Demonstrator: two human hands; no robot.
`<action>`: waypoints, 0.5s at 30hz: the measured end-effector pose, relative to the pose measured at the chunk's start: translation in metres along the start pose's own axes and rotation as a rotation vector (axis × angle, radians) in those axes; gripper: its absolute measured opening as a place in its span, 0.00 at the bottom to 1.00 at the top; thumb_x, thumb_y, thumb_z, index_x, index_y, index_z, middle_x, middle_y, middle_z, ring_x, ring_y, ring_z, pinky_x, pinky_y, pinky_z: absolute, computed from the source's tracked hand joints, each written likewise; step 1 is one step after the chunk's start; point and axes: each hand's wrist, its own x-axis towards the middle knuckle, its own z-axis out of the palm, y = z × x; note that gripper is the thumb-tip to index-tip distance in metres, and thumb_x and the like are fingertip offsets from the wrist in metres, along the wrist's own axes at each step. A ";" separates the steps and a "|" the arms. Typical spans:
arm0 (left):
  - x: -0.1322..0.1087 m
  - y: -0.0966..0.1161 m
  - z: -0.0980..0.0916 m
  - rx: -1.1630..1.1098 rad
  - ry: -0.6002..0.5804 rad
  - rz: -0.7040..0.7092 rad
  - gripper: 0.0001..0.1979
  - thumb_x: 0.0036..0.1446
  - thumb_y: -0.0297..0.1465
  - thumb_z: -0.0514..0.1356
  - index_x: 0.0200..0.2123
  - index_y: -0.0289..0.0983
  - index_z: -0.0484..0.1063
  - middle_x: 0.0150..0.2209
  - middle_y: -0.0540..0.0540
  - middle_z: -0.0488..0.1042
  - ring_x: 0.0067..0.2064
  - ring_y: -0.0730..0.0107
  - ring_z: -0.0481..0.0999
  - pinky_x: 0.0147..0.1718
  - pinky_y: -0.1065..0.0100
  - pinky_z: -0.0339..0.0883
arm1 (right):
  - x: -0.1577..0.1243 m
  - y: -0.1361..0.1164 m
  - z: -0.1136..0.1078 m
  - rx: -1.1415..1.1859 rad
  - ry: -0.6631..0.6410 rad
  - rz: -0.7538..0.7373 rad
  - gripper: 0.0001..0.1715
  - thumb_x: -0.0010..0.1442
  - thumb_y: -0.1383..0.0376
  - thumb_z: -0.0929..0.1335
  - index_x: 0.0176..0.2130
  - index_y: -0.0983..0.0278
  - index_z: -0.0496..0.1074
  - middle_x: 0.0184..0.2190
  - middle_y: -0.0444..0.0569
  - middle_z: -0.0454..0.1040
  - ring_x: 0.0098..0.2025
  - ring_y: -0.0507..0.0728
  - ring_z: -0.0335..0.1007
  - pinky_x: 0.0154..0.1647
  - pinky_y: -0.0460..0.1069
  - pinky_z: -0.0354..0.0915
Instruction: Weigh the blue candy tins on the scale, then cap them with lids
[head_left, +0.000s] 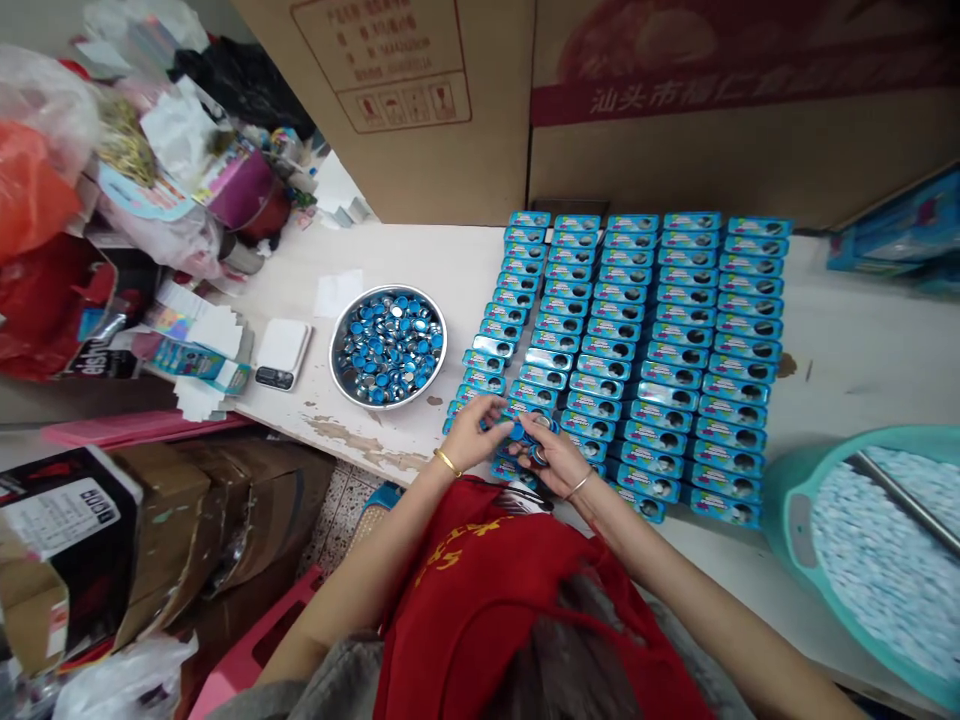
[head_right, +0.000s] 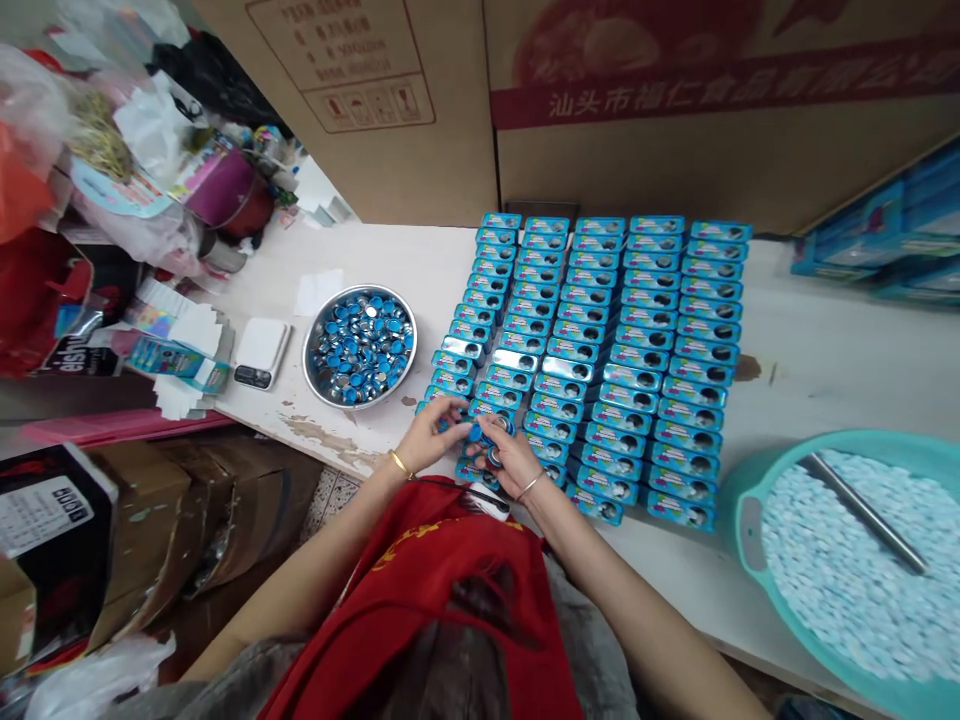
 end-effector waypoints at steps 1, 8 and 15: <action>-0.002 0.002 0.005 -0.100 0.016 0.064 0.11 0.53 0.33 0.59 0.40 0.37 0.70 0.35 0.48 0.71 0.36 0.72 0.69 0.37 0.72 0.64 | 0.000 0.000 0.001 0.000 0.002 -0.003 0.21 0.43 0.57 0.76 0.31 0.62 0.67 0.22 0.41 0.71 0.22 0.51 0.69 0.14 0.42 0.57; 0.026 -0.010 0.011 -0.049 0.151 -0.133 0.04 0.55 0.30 0.55 0.34 0.36 0.66 0.31 0.51 0.70 0.31 0.75 0.69 0.33 0.73 0.64 | 0.006 -0.003 0.001 -0.089 0.020 -0.058 0.22 0.45 0.52 0.74 0.31 0.62 0.66 0.26 0.44 0.73 0.21 0.50 0.68 0.13 0.42 0.55; 0.072 -0.010 -0.007 0.275 0.093 -0.315 0.04 0.52 0.30 0.59 0.32 0.37 0.69 0.34 0.45 0.74 0.39 0.64 0.73 0.39 0.66 0.64 | 0.017 -0.001 -0.011 -0.349 0.031 -0.149 0.23 0.44 0.49 0.74 0.27 0.62 0.66 0.22 0.42 0.70 0.14 0.49 0.60 0.08 0.43 0.50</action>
